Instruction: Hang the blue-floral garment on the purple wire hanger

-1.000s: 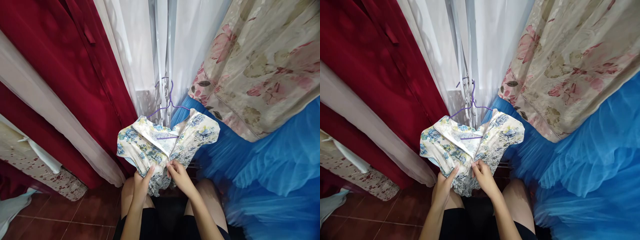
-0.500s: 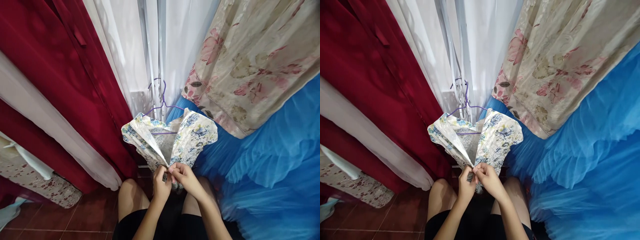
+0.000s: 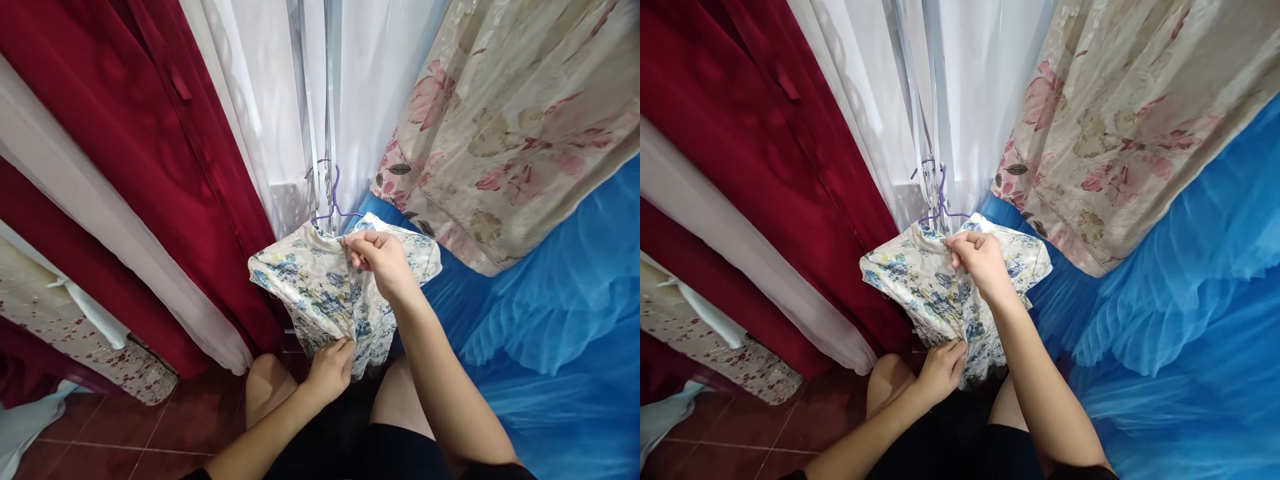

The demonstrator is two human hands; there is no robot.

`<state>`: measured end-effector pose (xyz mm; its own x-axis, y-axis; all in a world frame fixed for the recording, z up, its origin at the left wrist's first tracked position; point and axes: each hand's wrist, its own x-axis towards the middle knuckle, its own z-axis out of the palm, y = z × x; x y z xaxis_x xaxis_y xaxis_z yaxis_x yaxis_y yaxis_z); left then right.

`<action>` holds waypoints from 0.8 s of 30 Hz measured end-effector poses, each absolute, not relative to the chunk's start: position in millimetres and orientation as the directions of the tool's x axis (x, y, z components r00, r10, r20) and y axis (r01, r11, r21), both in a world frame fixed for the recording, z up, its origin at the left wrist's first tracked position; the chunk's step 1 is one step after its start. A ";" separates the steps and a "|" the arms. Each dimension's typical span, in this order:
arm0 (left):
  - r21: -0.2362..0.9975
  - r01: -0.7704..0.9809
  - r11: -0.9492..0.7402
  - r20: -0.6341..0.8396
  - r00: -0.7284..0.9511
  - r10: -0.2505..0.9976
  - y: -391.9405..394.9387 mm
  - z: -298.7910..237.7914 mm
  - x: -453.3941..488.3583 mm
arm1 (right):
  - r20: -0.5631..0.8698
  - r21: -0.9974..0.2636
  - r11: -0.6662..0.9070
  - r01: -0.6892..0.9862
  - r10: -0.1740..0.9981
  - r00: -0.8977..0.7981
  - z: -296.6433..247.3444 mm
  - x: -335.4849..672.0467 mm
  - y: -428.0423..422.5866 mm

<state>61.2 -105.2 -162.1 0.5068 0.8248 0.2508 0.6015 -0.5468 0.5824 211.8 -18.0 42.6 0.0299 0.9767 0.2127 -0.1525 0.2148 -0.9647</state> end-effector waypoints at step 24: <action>0.793 -0.190 -0.579 0.337 -0.654 0.677 63.6 -10.2 -49.3 | 0.175 -0.984 0.176 0.012 0.984 -0.022 -46.2 192.6 -35.7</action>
<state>-49.3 63.6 -10.2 -0.6541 0.6770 0.3375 -0.1895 -0.5786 0.7933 192.6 -35.7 -46.2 -0.0218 0.9843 0.1753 0.0123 0.1756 -0.9844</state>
